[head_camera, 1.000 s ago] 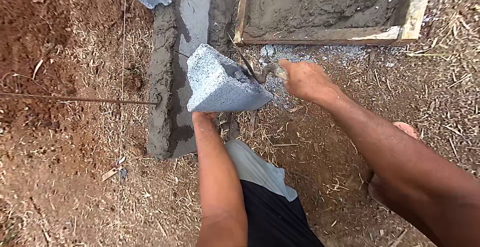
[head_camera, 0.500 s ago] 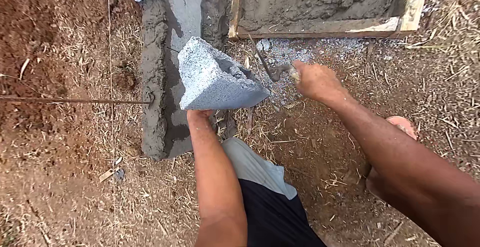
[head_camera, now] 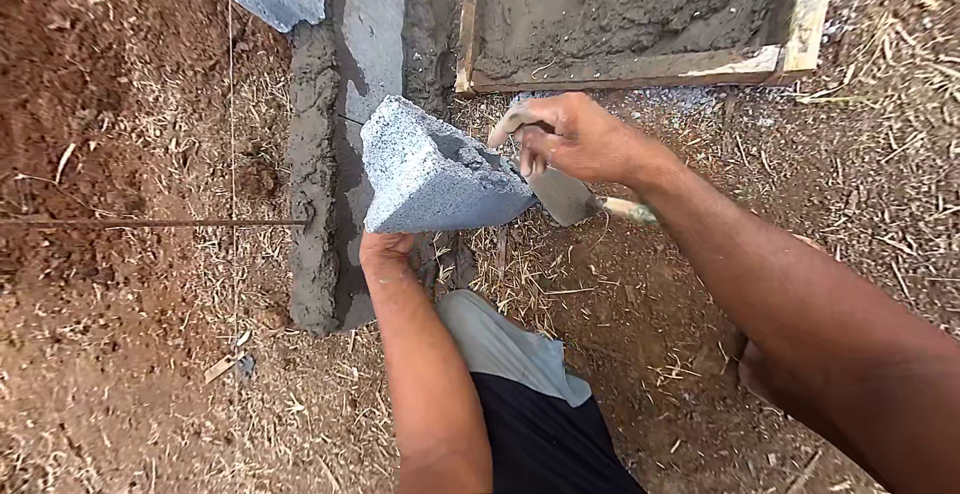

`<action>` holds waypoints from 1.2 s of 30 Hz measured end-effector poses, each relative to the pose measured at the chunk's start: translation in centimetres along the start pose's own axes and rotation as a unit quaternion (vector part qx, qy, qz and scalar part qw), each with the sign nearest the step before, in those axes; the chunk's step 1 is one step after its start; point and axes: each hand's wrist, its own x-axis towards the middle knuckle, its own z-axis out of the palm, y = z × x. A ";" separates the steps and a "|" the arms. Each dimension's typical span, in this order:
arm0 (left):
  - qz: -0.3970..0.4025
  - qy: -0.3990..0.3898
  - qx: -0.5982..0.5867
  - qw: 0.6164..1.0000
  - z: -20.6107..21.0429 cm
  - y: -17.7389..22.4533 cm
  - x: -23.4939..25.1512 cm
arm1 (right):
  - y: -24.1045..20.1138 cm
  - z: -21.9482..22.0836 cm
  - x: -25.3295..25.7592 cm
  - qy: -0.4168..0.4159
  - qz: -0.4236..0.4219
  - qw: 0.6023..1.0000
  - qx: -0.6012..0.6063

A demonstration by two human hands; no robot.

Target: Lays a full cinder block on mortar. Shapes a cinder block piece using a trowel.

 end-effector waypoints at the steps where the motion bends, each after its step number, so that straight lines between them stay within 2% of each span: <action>1: -0.004 0.005 0.006 1.000 0.1 0.1 0.0 | -0.2 0.7 1.1 -0.023 -0.030 0.999 0.023; 6: -0.012 0.002 0.044 0.999 0.2 0.2 -0.1 | 2.2 3.0 5.5 -0.104 -0.173 0.973 -0.108; 12: -0.024 0.016 0.063 0.998 0.5 0.4 -0.2 | 1.5 4.0 6.4 -0.218 -0.157 0.934 -0.237; 16: -0.024 0.028 0.083 0.996 0.2 0.1 -0.2 | 1.9 1.8 5.1 -0.190 -0.168 0.935 -0.248; 20: -0.022 0.045 0.084 0.995 0.4 0.1 -0.3 | 0.9 -2.5 3.0 -0.134 -0.065 0.933 -0.328; 23: -0.032 0.050 0.073 0.996 0.4 0.1 -0.4 | 0.2 -0.7 2.7 -0.093 -0.098 0.951 -0.278; 26: -0.029 0.057 0.077 0.995 0.4 0.3 -0.4 | 0.6 2.3 2.4 -0.130 -0.109 0.958 -0.233; 27: -0.026 0.060 0.082 0.995 0.5 0.4 -0.4 | 1.2 2.3 2.0 -0.122 -0.098 0.961 -0.227; 29: -0.021 0.055 0.104 0.993 0.2 0.4 -0.3 | 2.8 1.5 0.1 -0.043 -0.053 0.967 -0.246; 31: -0.017 0.052 0.136 0.989 0.0 0.5 -0.4 | 4.1 0.7 -2.5 0.016 0.042 0.963 -0.264; 32: -0.015 0.055 0.154 0.986 0.1 0.6 -0.4 | 4.5 0.7 -3.7 -0.004 0.109 0.956 -0.273; 34: -0.019 0.060 0.191 0.980 0.3 0.8 -0.5 | 4.6 2.2 -5.7 -0.127 0.241 0.919 -0.283; 36: -0.021 0.060 0.206 0.977 0.3 0.9 -0.4 | 4.6 5.4 -6.9 -0.244 0.317 0.878 -0.265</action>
